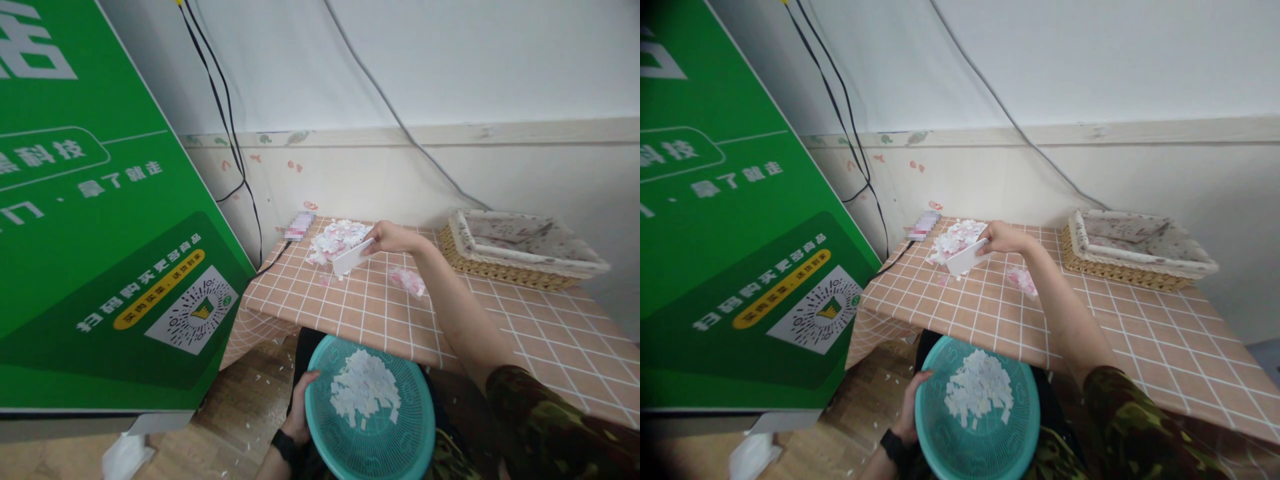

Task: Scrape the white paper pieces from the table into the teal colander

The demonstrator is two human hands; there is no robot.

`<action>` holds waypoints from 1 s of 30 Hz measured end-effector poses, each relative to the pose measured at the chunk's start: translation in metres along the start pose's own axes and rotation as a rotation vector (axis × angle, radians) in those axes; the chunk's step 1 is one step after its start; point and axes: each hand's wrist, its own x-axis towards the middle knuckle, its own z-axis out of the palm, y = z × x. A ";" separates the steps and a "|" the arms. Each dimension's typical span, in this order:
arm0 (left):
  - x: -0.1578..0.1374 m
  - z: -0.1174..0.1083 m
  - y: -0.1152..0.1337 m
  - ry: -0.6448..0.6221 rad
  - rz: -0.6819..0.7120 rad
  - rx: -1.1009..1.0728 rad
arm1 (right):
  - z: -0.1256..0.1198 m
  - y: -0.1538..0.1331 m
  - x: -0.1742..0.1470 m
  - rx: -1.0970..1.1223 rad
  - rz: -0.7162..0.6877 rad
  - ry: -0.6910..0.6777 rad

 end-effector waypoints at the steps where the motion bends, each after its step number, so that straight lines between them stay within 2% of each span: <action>1: 0.000 0.000 0.000 0.004 0.002 0.001 | 0.001 -0.001 0.000 -0.012 0.003 -0.013; 8: 0.000 0.000 0.001 -0.024 -0.011 -0.007 | -0.011 -0.002 -0.009 -0.131 0.071 0.054; 14: -0.001 0.001 0.001 0.006 -0.023 0.010 | -0.009 -0.004 -0.007 -0.058 0.030 0.057; 20: -0.003 0.003 0.001 0.020 -0.015 0.007 | -0.013 -0.006 -0.011 -0.061 0.076 0.013; 26: -0.002 0.002 0.001 0.007 -0.004 -0.002 | -0.021 -0.001 -0.018 -0.059 0.117 0.080; 30: -0.003 0.003 0.002 0.010 -0.011 -0.007 | -0.019 0.004 -0.019 -0.066 0.118 0.050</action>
